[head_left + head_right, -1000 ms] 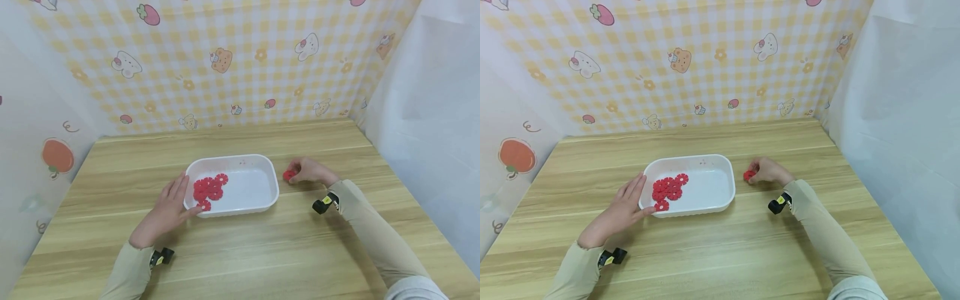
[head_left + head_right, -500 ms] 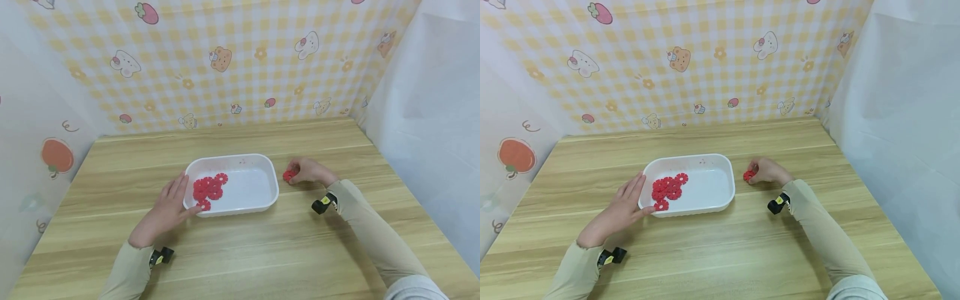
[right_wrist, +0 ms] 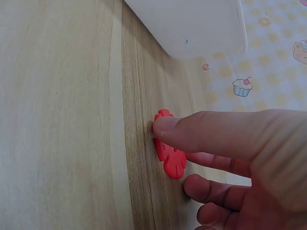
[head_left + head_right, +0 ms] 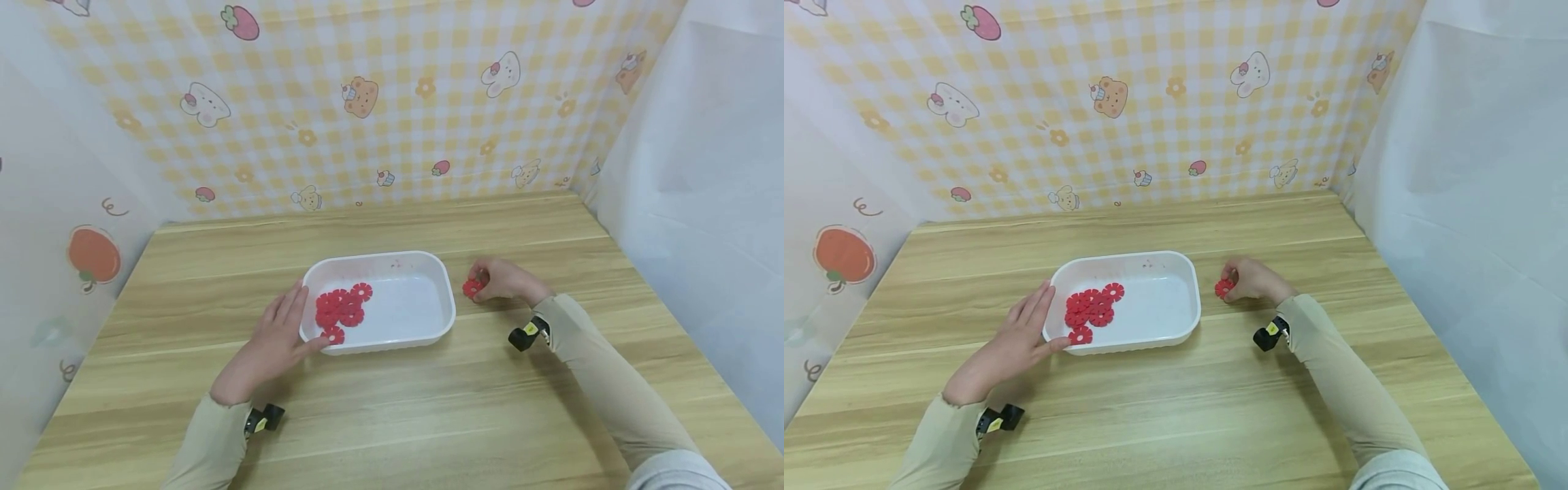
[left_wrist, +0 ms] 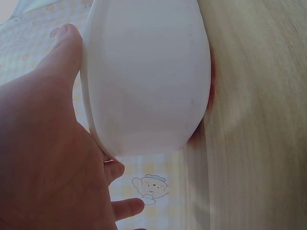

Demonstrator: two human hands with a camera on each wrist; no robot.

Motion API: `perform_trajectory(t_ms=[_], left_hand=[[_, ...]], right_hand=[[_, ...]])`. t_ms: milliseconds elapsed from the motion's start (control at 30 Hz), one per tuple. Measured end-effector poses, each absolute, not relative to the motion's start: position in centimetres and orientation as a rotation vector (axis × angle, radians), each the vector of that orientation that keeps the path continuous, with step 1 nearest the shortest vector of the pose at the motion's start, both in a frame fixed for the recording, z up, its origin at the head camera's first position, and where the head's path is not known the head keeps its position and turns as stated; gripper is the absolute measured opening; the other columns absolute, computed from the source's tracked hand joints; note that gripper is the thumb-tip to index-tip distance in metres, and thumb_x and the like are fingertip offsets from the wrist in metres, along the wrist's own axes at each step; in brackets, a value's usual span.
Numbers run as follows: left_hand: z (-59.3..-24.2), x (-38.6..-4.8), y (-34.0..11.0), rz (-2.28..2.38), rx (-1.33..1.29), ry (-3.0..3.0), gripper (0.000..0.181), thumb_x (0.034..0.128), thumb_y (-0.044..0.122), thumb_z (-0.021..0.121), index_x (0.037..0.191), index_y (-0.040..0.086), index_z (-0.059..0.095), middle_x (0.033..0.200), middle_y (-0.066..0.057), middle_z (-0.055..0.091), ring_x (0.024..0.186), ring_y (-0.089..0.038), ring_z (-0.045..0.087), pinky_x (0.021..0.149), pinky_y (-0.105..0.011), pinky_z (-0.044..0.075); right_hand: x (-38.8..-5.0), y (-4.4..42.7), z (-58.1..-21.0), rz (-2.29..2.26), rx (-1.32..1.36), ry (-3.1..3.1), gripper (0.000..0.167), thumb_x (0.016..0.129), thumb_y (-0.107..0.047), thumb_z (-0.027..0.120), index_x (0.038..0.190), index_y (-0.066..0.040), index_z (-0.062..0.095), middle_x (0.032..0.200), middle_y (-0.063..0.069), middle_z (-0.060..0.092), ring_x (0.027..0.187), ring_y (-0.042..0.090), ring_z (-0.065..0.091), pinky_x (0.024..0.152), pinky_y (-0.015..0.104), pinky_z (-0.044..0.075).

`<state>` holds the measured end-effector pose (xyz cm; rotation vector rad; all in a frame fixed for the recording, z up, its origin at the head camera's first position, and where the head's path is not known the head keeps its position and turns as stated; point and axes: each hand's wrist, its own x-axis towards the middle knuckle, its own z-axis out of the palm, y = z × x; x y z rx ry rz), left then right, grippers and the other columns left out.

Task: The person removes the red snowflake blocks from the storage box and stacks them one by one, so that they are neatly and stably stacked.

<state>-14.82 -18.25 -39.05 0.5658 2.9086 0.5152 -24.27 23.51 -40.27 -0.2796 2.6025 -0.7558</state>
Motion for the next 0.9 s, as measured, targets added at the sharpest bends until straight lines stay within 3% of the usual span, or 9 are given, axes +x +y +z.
perform_trajectory(t_ms=[900], left_hand=[[-39.56, -14.88, -18.42, 0.521, 0.583, 2.928, 0.099, 0.084, 0.048, 0.067, 0.15, -0.003, 0.014, 0.157, -0.023, 0.013, 0.14, -0.045, 0.018, 0.108, -0.067, 0.023]], right_hand=[[-24.24, 23.61, -40.03, -0.786, -0.292, 2.578, 0.034, 0.078, -0.014, 0.076, 0.106, -0.006, 0.059, 0.099, 0.011, 0.061, 0.09, 0.024, 0.055, 0.081, 0.036, 0.045]])
